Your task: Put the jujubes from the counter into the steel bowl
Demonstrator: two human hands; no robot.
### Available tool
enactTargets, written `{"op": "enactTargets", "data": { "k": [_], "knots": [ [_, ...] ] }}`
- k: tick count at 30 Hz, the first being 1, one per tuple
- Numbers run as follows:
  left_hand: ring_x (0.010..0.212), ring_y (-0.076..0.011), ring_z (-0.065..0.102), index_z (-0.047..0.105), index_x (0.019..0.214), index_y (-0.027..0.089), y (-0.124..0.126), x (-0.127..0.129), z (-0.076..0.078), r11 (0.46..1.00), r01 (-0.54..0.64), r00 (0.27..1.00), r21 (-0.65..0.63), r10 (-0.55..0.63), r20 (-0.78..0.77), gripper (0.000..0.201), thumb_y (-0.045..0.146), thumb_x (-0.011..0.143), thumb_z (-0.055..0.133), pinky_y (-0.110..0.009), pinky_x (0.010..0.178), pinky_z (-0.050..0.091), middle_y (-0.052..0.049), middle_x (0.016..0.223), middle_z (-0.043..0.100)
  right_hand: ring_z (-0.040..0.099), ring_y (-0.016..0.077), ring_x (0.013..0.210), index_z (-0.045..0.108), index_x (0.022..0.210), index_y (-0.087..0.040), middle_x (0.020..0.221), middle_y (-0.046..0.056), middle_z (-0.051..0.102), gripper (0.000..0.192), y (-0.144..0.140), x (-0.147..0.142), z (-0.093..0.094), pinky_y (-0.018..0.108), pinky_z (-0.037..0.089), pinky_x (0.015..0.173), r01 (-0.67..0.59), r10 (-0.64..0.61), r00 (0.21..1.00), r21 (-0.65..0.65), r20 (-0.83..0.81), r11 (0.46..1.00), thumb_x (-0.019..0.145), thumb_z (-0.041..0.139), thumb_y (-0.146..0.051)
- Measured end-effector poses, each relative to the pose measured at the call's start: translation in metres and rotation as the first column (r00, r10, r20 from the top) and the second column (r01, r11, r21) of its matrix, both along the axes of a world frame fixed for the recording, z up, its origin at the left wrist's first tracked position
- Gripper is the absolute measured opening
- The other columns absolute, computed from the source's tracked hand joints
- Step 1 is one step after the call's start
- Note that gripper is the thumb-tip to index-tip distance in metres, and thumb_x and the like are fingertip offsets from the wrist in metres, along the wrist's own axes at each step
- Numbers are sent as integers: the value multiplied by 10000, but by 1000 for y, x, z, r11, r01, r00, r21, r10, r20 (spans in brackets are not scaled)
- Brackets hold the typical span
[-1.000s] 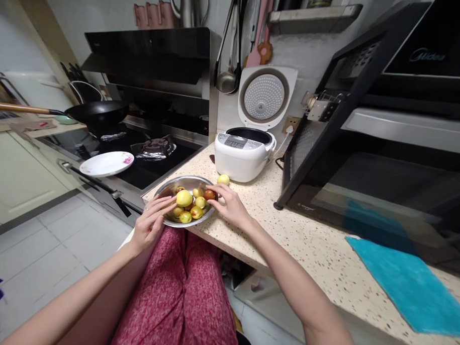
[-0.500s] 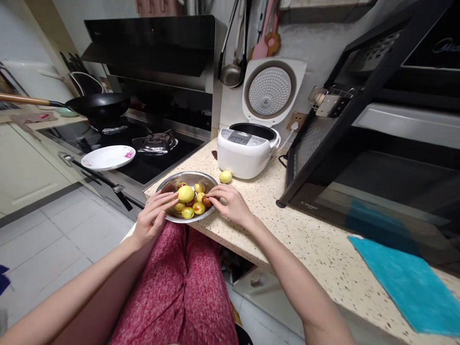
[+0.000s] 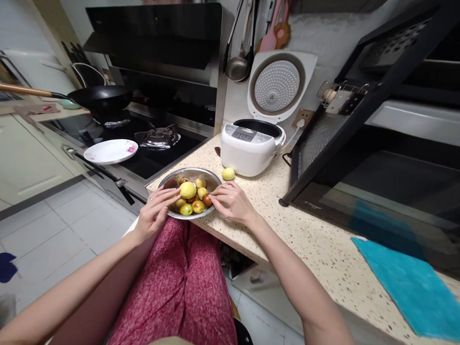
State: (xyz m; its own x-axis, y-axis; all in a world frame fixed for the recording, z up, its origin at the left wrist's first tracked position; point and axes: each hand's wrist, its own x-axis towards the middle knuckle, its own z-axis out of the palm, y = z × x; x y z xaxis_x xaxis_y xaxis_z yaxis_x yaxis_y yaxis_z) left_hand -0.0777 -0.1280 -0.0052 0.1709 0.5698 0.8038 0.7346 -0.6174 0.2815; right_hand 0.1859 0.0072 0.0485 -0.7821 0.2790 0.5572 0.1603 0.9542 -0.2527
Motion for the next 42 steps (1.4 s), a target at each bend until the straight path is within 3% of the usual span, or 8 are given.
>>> {"op": "enactTargets", "data": {
  "k": [13,21,25,29,32,37,42],
  "knots": [
    [1325,-251,580,598,1397,243,-1,0,0,1000,-13,1000,-9,13,-5,402,234,1051,395,-543,1184,382,-99,1408,632,697,216,1030,784,1096,-282,1092,14,787,283,1,-2,-4,471,476,983,-25,25,1000,-39,6,999,1022,512,-305],
    [1343,-247,563,558,1435,257,0,-1,-1,1000,2,1000,8,-2,-5,421,198,1043,415,-538,1183,379,-96,1426,618,633,238,1224,679,1285,-211,1289,88,704,356,19,5,-12,484,484,1100,224,-230,963,-53,-138,973,1039,424,-239],
    [1353,-245,554,559,1434,255,0,-1,-2,1000,13,1000,4,-13,-3,424,183,1040,423,-537,1190,366,-97,1433,612,543,267,1353,557,1437,-210,1448,107,594,463,35,10,-24,525,442,1157,353,-357,930,-58,-89,934,1005,397,-169],
    [1351,-242,556,564,1429,256,0,-2,-2,1000,15,1000,-7,-15,0,419,183,1041,424,-534,1196,362,-94,1440,605,442,278,1451,449,1517,-187,1558,126,476,559,49,15,-37,542,387,1203,375,-376,927,-58,0,925,968,374,-115],
    [1353,-246,555,567,1427,251,0,-2,-2,1000,15,1000,-8,-15,2,415,188,1043,421,-532,1199,359,-98,1444,602,451,287,1428,469,1482,-172,1521,141,503,566,53,16,-39,546,402,1180,385,-384,923,-39,31,922,935,365,-72],
    [1346,-244,560,563,1428,250,0,-1,-1,1000,14,1000,-4,-14,-2,418,181,1041,421,-532,1191,363,-100,1435,609,584,297,1165,583,1291,-153,1229,160,633,448,48,15,-29,495,502,1030,486,-488,872,-43,-46,873,902,382,-61],
    [1338,-237,566,572,1415,246,-1,0,1,1000,8,1000,-6,-8,-10,414,171,1038,418,-521,1187,366,-100,1430,612,544,305,1246,521,1376,-158,1360,160,582,442,44,13,-28,496,489,1055,479,-480,877,-33,-8,877,950,405,-135]
  ]
}}
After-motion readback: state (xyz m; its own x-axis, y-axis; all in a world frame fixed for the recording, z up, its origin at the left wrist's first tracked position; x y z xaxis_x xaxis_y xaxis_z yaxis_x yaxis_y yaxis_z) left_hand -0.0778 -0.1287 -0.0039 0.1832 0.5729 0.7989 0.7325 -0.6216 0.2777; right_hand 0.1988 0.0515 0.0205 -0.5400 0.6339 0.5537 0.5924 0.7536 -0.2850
